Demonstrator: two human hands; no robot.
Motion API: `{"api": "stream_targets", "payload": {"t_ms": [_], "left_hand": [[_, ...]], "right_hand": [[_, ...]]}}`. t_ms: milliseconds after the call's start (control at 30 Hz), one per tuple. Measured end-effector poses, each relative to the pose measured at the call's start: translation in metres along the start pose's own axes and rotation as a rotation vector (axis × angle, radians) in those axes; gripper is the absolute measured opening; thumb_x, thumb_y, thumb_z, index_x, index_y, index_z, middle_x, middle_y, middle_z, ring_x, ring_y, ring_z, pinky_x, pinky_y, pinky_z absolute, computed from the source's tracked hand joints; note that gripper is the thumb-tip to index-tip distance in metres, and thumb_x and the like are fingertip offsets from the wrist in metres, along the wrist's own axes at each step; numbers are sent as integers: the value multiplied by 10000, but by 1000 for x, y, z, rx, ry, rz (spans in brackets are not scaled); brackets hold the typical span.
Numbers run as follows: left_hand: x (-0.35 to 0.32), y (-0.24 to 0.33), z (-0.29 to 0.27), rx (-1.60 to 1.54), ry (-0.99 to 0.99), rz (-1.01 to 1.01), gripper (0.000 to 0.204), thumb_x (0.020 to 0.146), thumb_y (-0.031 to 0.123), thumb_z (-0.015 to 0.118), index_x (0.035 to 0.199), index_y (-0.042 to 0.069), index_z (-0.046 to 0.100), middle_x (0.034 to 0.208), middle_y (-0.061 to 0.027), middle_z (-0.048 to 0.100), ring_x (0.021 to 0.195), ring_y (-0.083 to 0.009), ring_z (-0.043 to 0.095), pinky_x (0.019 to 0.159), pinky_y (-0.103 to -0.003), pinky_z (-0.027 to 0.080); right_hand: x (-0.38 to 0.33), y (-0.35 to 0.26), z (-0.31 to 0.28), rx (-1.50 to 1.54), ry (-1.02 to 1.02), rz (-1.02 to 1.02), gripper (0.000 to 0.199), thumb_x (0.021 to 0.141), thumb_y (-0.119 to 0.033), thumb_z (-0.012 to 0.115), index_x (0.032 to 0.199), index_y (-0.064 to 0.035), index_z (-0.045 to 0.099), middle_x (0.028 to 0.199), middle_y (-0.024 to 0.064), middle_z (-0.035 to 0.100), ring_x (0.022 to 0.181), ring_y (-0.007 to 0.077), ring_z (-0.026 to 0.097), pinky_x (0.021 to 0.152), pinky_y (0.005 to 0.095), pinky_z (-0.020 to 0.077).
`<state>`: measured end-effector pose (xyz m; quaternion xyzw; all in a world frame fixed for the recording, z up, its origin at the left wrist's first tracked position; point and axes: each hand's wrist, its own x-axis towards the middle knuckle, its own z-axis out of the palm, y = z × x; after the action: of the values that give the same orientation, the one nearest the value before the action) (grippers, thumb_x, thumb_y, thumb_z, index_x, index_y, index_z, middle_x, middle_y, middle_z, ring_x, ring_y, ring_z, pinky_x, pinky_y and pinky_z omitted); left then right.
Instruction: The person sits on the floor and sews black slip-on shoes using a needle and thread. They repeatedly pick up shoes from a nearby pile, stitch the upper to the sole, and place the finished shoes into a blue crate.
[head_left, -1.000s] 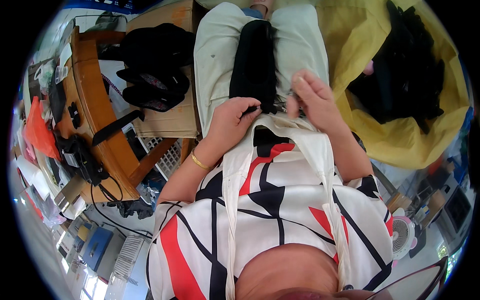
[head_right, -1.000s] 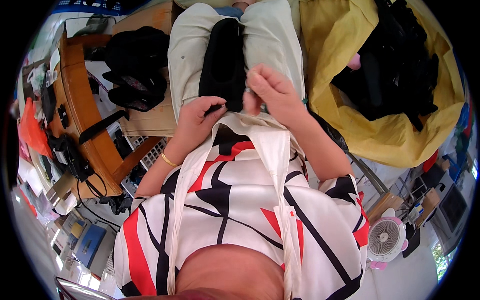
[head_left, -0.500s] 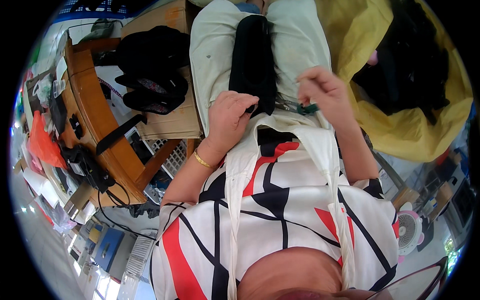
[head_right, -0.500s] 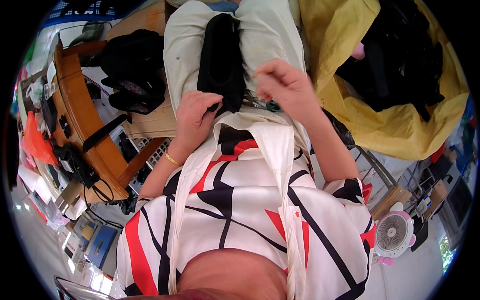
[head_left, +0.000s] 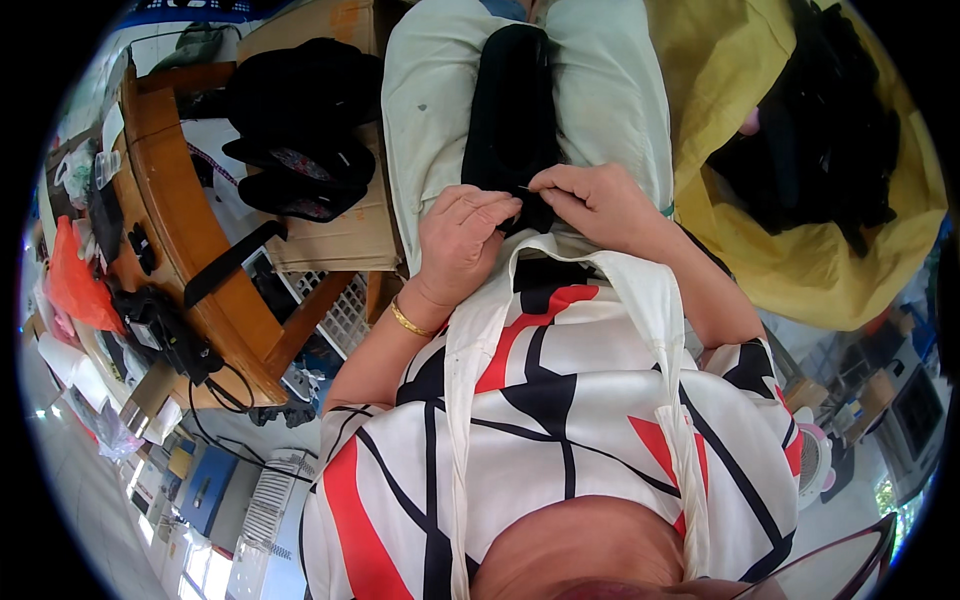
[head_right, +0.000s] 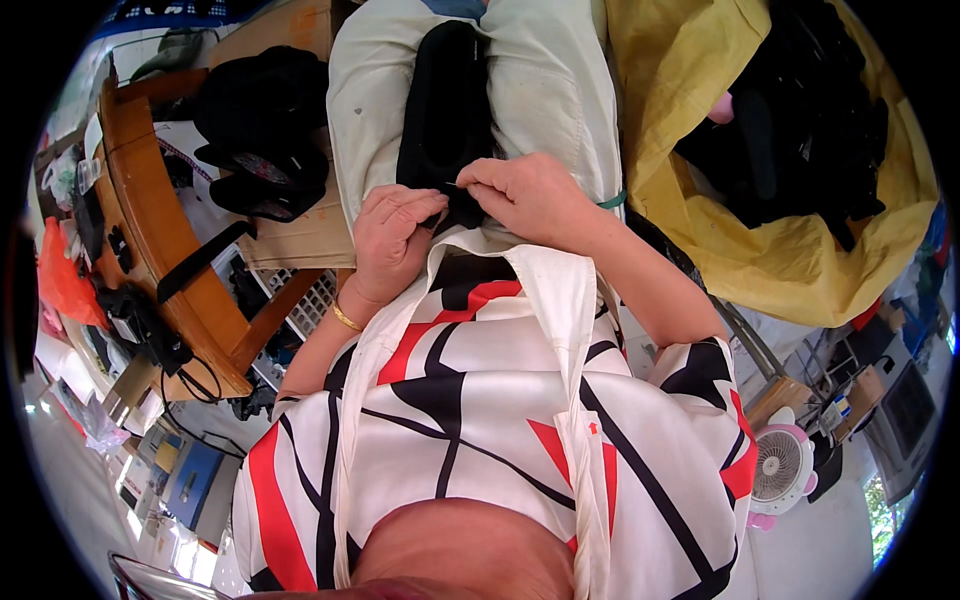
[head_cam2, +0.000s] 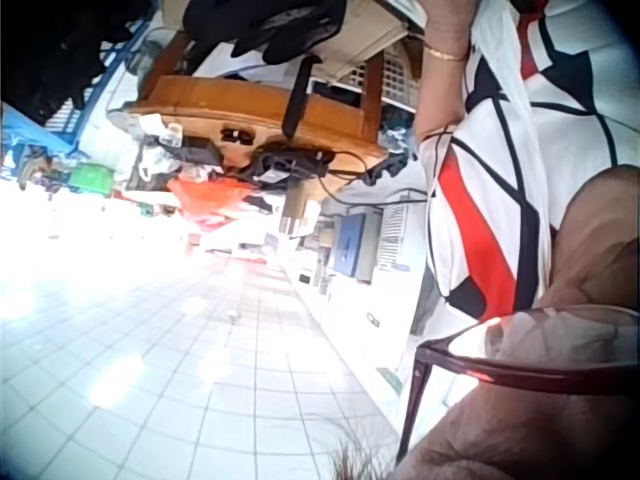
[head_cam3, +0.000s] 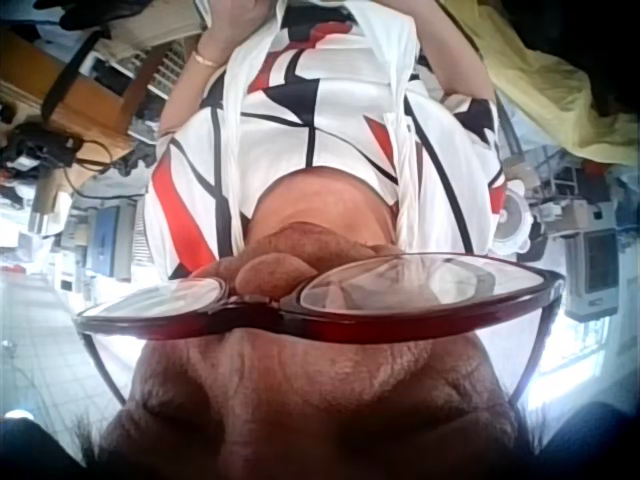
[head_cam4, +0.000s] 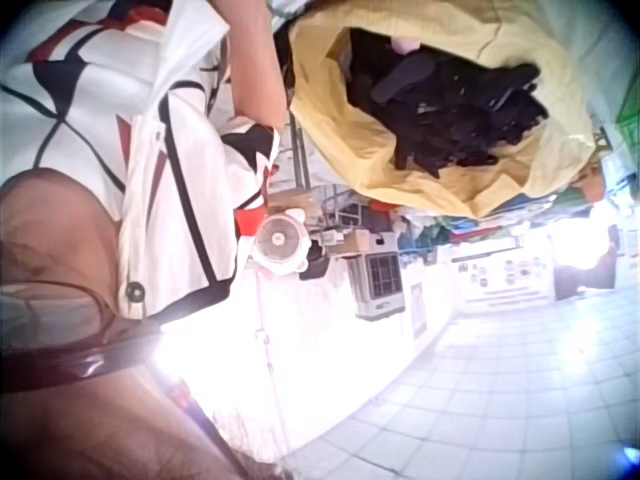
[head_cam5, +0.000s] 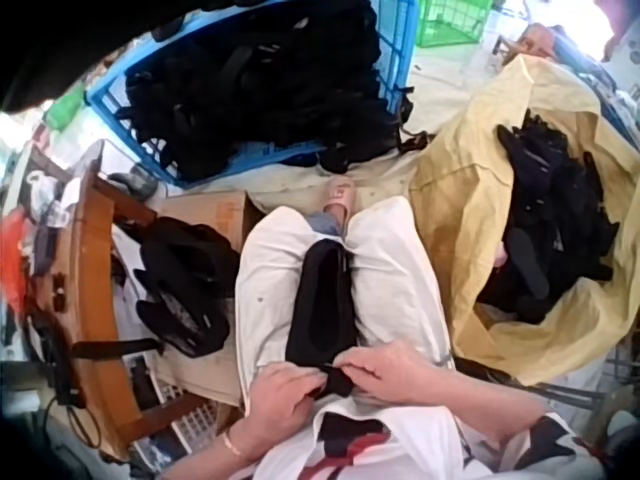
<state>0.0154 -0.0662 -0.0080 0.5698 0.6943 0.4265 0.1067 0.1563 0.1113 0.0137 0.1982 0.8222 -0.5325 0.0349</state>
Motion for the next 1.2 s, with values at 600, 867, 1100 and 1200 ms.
{"api": "stream_targets", "payload": {"t_ms": [600, 867, 1100, 1200], "left_hand": [[-3, -1, 4, -102, 52, -77, 340, 632, -81, 680, 934, 74, 685, 914, -54, 719, 812, -273, 635, 746, -351, 515], [-7, 0, 4, 15, -28, -35, 339, 661, -52, 689, 974, 77, 675, 948, -62, 716, 847, -279, 644, 769, -364, 523], [-7, 5, 5, 186, 62, 60, 318, 675, -14, 704, 975, 89, 676, 974, -47, 682, 842, -266, 632, 731, -364, 523], [-6, 3, 4, 225, 57, 99, 312, 677, -4, 714, 973, 89, 676, 942, -47, 663, 825, -262, 620, 710, -365, 511]], "right_hand": [[13, 0, 7, 100, -73, 86, 132, 952, -140, 582, 1042, -45, 601, 837, 124, 674, 725, 297, 621, 688, 336, 491], [32, -13, 15, 19, -66, -9, 113, 946, -156, 577, 1026, -81, 550, 819, 118, 653, 744, 346, 618, 658, 418, 475], [41, -19, 8, -302, -19, -206, 95, 898, -174, 632, 907, -84, 601, 860, 76, 574, 720, 315, 607, 641, 396, 482], [53, -1, 19, -141, 18, -332, 126, 936, -202, 607, 911, -79, 598, 873, 66, 580, 666, 247, 602, 592, 355, 479]]}}
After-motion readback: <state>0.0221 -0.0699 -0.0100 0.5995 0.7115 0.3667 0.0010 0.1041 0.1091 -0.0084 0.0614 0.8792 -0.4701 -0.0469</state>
